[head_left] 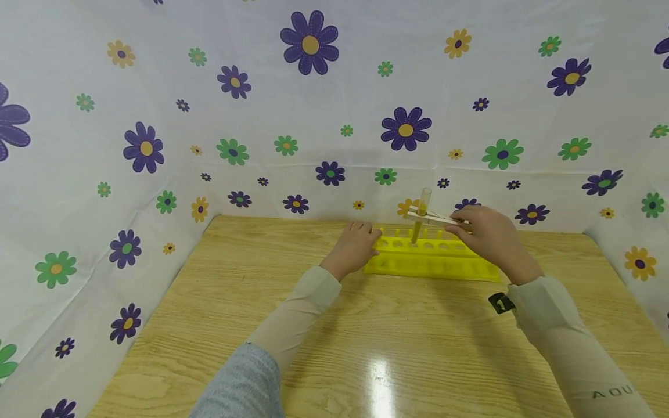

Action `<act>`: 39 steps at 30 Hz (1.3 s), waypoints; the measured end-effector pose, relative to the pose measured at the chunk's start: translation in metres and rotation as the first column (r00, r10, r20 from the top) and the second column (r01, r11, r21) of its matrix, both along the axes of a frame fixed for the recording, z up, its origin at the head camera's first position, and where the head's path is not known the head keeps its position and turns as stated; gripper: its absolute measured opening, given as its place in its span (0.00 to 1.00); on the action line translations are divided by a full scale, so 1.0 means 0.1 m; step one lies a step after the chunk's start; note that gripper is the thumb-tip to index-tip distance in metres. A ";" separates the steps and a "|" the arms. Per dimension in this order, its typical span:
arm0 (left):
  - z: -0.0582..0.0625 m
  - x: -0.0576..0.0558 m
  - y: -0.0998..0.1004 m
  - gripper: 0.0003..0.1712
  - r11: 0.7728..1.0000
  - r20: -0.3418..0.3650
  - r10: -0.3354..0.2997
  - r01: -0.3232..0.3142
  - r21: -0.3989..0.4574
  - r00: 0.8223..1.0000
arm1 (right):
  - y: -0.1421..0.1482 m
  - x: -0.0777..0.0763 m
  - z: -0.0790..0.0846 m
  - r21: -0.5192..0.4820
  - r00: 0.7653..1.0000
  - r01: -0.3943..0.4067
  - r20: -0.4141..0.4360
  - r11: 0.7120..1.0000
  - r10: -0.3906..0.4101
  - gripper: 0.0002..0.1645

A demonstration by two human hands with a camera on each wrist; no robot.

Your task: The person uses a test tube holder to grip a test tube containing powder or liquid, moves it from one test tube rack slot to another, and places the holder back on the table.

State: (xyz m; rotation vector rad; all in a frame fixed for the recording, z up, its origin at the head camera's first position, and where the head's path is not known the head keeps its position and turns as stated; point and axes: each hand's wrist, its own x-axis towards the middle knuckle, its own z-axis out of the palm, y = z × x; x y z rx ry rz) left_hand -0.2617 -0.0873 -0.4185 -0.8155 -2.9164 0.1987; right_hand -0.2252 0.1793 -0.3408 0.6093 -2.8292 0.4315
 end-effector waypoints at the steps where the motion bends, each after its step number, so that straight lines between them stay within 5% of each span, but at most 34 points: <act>1: 0.00 0.00 0.00 0.25 1.000 -0.001 0.001 -0.001 0.000 1.000 | 0.00 0.00 0.00 0.000 1.000 -0.001 -0.003 1.000 0.001 0.19; 39: 0.03 0.00 0.02 0.26 1.000 0.012 0.015 -0.015 -0.026 1.000 | 0.17 0.05 0.11 0.005 0.998 -0.011 -0.062 1.000 0.012 0.19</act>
